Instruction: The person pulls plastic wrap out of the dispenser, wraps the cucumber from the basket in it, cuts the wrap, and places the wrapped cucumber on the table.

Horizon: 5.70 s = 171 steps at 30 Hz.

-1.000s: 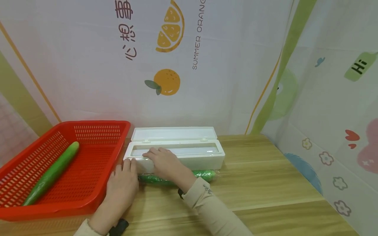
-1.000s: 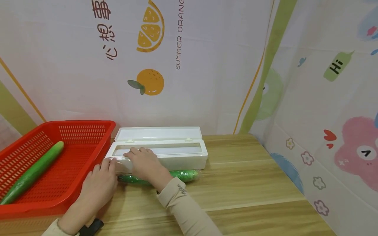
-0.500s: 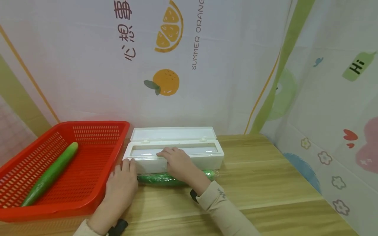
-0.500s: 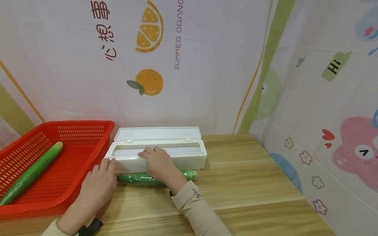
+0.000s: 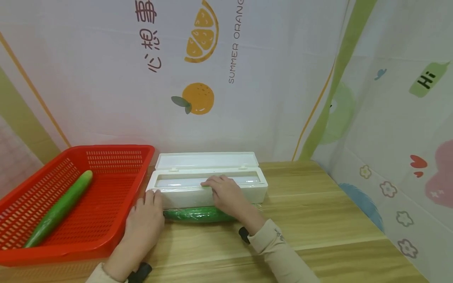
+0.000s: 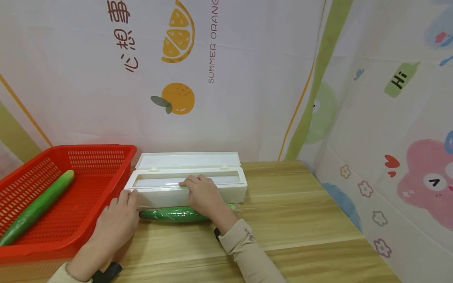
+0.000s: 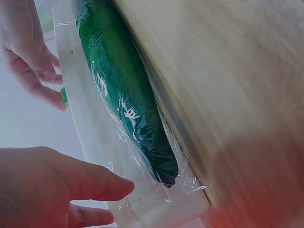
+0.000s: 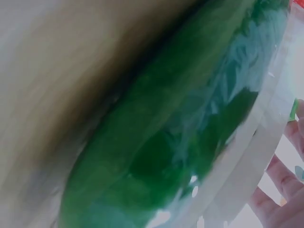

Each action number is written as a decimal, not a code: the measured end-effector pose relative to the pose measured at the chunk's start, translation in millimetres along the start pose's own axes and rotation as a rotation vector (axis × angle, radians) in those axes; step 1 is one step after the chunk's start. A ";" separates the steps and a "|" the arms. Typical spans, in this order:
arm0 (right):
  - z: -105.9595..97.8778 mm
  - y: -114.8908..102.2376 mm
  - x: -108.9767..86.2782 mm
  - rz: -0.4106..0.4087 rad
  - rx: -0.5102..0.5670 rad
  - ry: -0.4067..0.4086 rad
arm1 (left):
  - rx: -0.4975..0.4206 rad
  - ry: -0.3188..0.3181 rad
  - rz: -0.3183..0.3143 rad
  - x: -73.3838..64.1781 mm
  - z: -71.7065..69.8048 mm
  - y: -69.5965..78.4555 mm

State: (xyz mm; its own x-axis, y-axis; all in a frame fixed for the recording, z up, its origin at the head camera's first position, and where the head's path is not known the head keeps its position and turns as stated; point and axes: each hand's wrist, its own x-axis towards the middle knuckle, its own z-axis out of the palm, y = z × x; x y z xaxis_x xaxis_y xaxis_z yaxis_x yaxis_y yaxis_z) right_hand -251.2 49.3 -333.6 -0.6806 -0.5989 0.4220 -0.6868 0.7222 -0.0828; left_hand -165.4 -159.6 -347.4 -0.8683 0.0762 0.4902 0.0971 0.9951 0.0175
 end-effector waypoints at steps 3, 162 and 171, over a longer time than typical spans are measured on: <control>-0.5 2.0 -0.1 -0.017 0.002 0.036 | -0.002 0.002 -0.002 -0.2 -0.1 -1.1; -41.4 -1.5 -74.2 -0.070 0.079 -0.497 | -0.232 -0.227 0.433 -18.0 -19.5 38.8; -44.7 -0.3 -73.7 -0.123 0.142 -0.548 | -0.276 -0.290 0.401 -14.5 -16.2 34.5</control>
State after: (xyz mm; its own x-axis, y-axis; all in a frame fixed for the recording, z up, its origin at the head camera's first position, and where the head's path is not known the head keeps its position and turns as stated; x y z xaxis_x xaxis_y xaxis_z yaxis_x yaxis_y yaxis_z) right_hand -189.5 108.7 -324.3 -0.6001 -0.7948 -0.0899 -0.7712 0.6048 -0.1988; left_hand -141.6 -127.4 -339.8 -0.8314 0.4981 0.2464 0.5370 0.8341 0.1257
